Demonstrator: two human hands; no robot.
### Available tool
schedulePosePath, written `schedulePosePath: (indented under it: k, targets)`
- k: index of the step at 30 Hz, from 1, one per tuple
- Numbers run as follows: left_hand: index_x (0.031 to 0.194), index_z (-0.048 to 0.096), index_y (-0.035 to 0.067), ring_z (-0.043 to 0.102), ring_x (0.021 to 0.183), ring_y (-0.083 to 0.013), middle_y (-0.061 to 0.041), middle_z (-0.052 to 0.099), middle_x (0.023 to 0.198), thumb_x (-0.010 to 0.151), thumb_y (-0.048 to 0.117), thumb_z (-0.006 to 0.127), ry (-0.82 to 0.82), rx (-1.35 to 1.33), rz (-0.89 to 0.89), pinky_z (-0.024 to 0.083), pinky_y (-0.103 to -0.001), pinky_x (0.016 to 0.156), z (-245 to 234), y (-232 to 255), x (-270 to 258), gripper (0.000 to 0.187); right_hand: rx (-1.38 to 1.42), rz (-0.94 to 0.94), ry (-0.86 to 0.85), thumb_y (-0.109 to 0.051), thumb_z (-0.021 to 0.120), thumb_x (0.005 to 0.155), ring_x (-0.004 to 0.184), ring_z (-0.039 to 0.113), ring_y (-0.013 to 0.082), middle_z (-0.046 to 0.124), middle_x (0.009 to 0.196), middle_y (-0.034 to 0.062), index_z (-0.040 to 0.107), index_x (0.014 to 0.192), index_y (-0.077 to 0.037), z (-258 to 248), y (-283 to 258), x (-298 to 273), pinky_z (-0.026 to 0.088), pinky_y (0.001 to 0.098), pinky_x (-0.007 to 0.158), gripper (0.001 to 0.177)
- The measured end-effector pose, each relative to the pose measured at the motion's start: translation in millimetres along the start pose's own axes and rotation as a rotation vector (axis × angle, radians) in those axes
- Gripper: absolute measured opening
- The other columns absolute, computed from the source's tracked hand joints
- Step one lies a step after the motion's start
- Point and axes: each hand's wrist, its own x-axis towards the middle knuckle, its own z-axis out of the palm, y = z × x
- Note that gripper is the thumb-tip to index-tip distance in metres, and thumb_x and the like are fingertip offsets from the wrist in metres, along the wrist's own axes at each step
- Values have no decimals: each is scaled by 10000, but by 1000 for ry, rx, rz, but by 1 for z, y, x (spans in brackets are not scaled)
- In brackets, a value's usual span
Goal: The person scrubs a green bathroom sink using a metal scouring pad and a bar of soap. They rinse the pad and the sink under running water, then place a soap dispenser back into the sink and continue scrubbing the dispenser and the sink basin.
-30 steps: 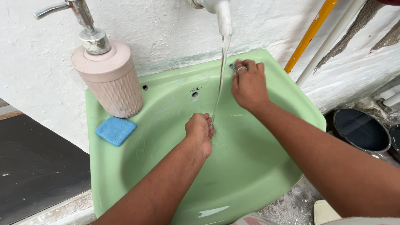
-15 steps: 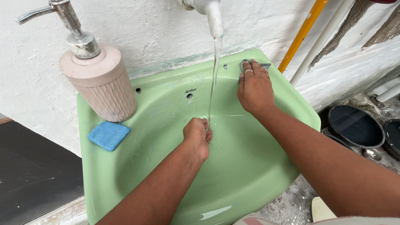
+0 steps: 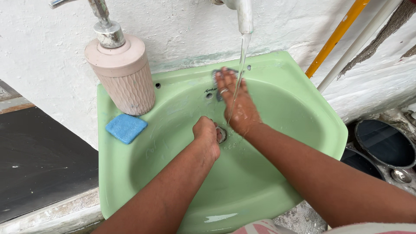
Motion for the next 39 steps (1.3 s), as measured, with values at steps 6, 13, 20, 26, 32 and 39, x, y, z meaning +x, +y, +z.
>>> schedulePosePath:
  k: [6, 13, 20, 26, 32, 39]
  targets:
    - [1165, 571, 76, 540, 943, -197, -61, 577, 1131, 953, 225, 399, 2, 20, -9, 495, -390, 869, 0, 8, -20, 311, 0, 103, 104, 151, 473, 818, 1508, 269, 374, 242, 1657, 211, 355, 1538, -18, -5, 28, -2, 221, 496, 1226, 749]
    - [1161, 608, 70, 557, 1052, -203, -70, 613, 1193, 938, 278, 408, 49, -59, -19, 445, -391, 924, -9, 15, -33, 365, 1136, 603, -380, 67, 434, 890, 1063, 676, 278, 556, 1472, 180, 553, 1442, -5, -14, -25, -27, 555, 419, 953, 569]
    - [1142, 648, 99, 571, 974, -193, -57, 648, 1105, 918, 261, 493, 2, -35, -11, 433, -388, 831, -13, 5, -37, 317, 2010, 1216, -415, -142, 319, 1018, 1013, 678, 291, 643, 1153, 181, 544, 1208, 2, -18, -10, -40, 586, 501, 909, 328]
    - [1066, 651, 108, 593, 886, -180, -37, 660, 972, 923, 211, 526, -137, -61, 12, 468, -384, 732, -9, 0, -38, 216, 2068, 966, -437, -186, 495, 1057, 934, 691, 221, 664, 1082, 135, 577, 1188, 16, -21, -4, -41, 607, 395, 915, 254]
    - [1063, 684, 112, 574, 936, -183, -18, 661, 968, 918, 208, 533, -140, 128, 61, 433, -391, 825, -28, 2, -59, 230, 1418, 642, -798, -168, 608, 969, 864, 712, 92, 741, 1000, 27, 698, 1064, -46, -83, -12, -83, 594, 266, 812, 179]
    - [1237, 665, 72, 601, 1190, -242, -88, 674, 1309, 997, 332, 448, -349, 390, 84, 453, -418, 1046, -26, -9, -96, 415, 520, -118, -568, -287, 702, 866, 526, 653, 160, 748, 738, 30, 745, 945, -114, -133, -16, -146, 519, 343, 533, 195]
